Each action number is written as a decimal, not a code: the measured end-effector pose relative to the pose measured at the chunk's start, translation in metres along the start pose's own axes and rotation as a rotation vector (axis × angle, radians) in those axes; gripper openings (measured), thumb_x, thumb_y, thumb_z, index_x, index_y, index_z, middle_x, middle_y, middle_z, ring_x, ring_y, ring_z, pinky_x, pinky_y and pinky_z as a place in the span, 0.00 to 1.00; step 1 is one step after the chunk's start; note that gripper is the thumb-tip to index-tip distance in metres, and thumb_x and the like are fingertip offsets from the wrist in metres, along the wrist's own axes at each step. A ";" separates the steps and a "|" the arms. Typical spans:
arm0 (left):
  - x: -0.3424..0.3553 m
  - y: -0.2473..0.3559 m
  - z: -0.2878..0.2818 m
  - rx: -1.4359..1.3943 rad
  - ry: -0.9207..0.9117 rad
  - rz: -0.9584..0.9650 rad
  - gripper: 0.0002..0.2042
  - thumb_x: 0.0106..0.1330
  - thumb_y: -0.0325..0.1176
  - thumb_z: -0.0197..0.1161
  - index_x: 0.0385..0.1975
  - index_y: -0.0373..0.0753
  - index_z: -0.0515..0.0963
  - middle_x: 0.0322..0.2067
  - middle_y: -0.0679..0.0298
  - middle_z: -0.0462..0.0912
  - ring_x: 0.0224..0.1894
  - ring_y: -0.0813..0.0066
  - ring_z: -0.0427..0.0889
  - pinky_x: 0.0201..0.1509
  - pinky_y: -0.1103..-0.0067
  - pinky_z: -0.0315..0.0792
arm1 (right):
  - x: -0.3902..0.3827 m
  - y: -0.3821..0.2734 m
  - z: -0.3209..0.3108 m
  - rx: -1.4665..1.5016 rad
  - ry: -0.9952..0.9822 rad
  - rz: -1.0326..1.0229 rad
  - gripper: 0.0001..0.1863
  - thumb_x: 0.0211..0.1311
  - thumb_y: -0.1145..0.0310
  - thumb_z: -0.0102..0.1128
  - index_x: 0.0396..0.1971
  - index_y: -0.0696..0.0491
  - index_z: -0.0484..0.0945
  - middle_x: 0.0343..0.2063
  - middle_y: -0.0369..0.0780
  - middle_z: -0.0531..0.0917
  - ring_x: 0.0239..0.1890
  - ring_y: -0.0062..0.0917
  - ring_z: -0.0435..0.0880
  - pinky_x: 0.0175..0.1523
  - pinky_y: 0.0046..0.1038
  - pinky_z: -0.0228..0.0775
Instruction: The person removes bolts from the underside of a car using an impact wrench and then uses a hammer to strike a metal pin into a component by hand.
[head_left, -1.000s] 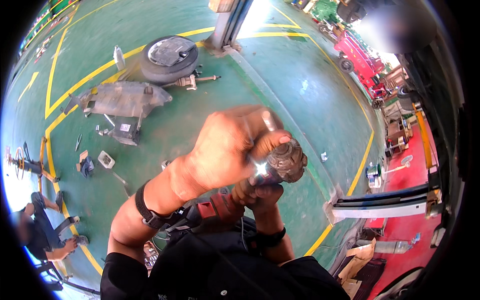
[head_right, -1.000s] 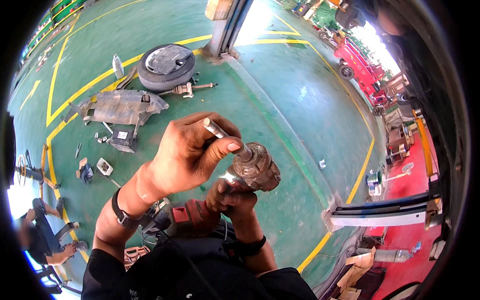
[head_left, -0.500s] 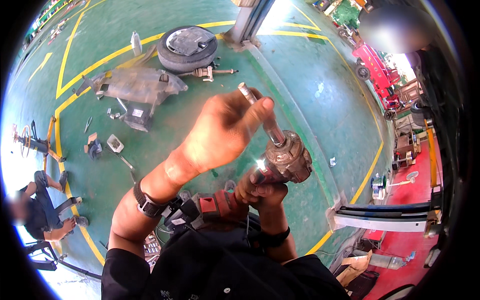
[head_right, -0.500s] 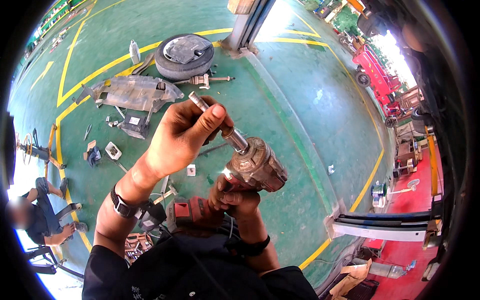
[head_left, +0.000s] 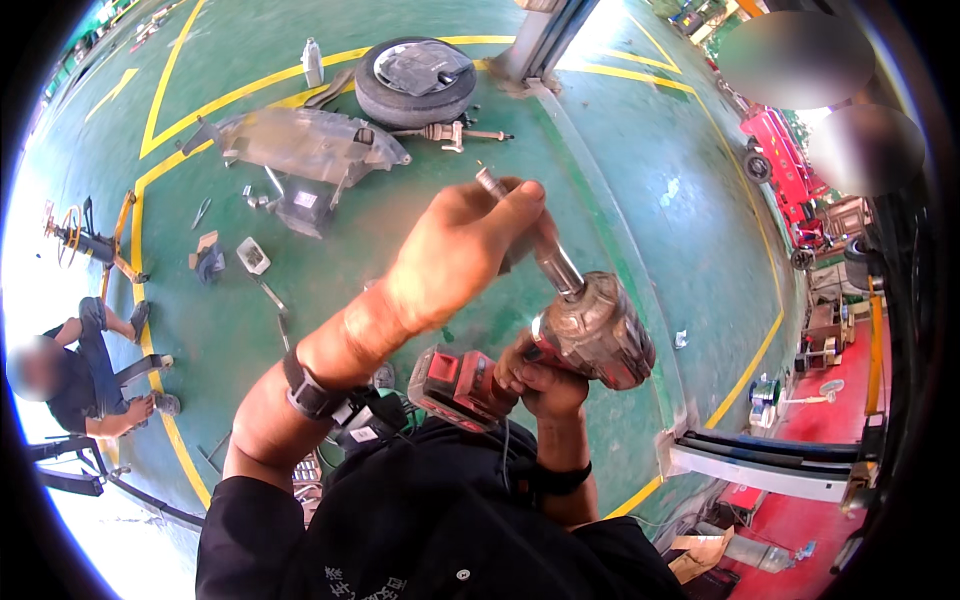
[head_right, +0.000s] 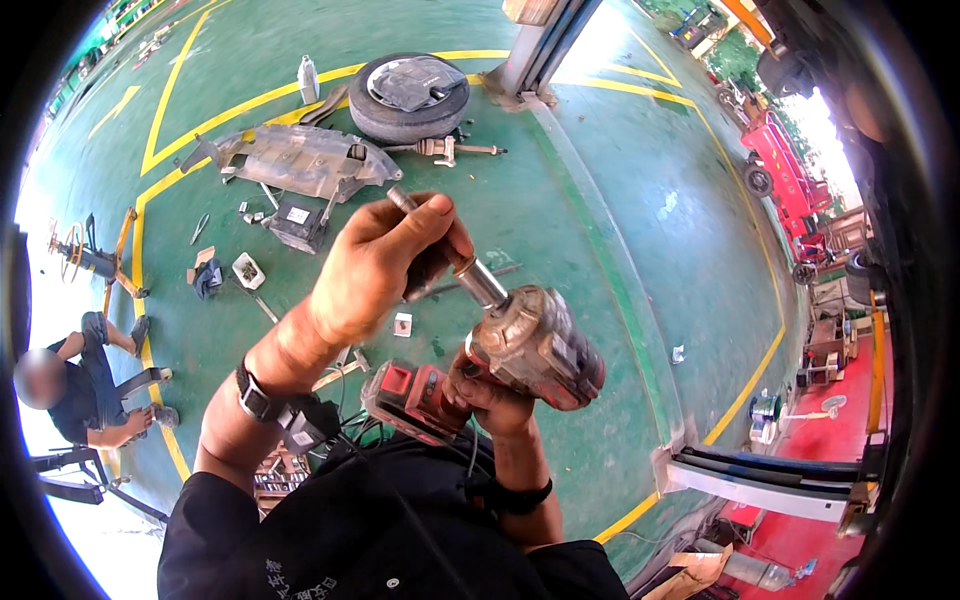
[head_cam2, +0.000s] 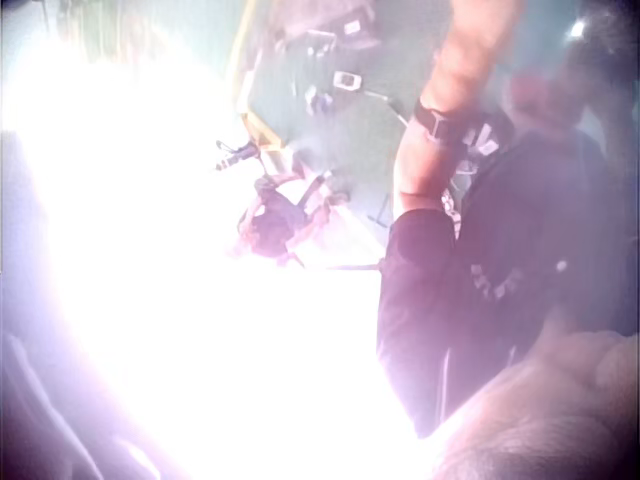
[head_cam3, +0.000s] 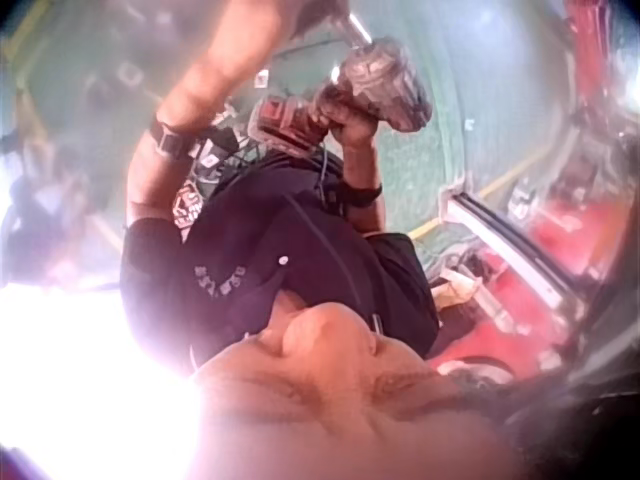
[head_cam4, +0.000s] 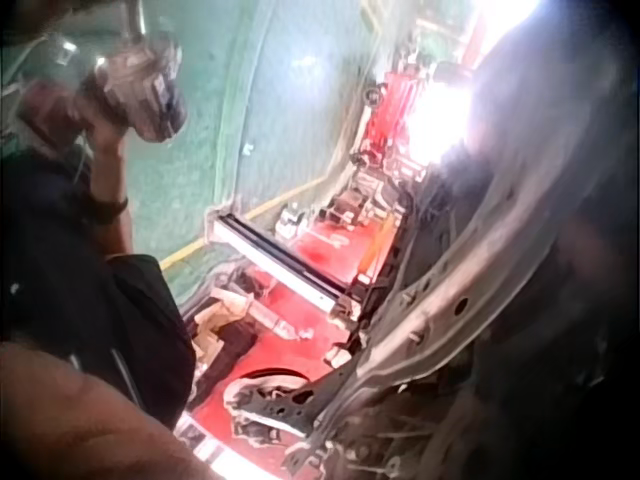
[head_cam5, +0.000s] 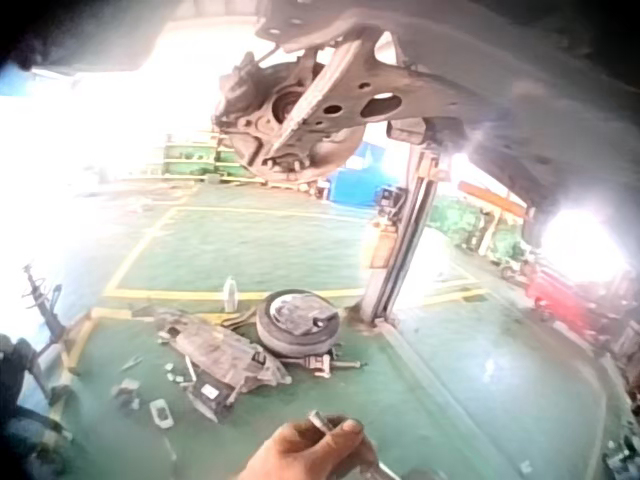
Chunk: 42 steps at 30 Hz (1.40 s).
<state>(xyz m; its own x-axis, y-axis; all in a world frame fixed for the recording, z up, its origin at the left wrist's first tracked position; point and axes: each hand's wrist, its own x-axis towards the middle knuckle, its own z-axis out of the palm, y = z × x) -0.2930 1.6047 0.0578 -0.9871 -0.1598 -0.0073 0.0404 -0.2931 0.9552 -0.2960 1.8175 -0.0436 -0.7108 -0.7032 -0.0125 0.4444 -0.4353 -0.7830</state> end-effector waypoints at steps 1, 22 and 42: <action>-0.007 -0.002 0.003 -0.047 0.020 0.040 0.20 0.77 0.44 0.49 0.30 0.36 0.80 0.21 0.71 0.75 0.20 0.89 0.64 0.24 0.87 0.56 | -0.001 0.002 0.003 0.004 0.016 -0.028 0.16 0.52 0.72 0.63 0.41 0.59 0.74 0.19 0.38 0.73 0.20 0.25 0.72 0.32 0.29 0.66; -0.051 -0.028 -0.034 0.088 0.284 0.335 0.12 0.71 0.39 0.61 0.40 0.35 0.76 0.26 0.73 0.73 0.23 0.90 0.66 0.22 0.88 0.59 | -0.022 0.017 -0.044 -0.694 -0.044 0.050 0.15 0.59 0.73 0.63 0.43 0.55 0.69 0.31 0.34 0.74 0.32 0.18 0.70 0.39 0.23 0.64; -0.116 -0.014 -0.087 0.875 0.072 0.288 0.10 0.65 0.35 0.67 0.32 0.35 0.77 0.21 0.62 0.71 0.22 0.69 0.71 0.25 0.74 0.65 | -0.019 0.027 -0.082 -0.773 -0.124 0.068 0.19 0.55 0.70 0.67 0.45 0.58 0.72 0.28 0.34 0.75 0.28 0.20 0.73 0.33 0.23 0.64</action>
<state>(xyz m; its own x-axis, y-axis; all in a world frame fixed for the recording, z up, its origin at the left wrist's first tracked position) -0.1656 1.5451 0.0200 -0.9439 -0.1828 0.2749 0.1226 0.5789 0.8062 -0.3152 1.8649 -0.1156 -0.6098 -0.7914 -0.0420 -0.0534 0.0939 -0.9942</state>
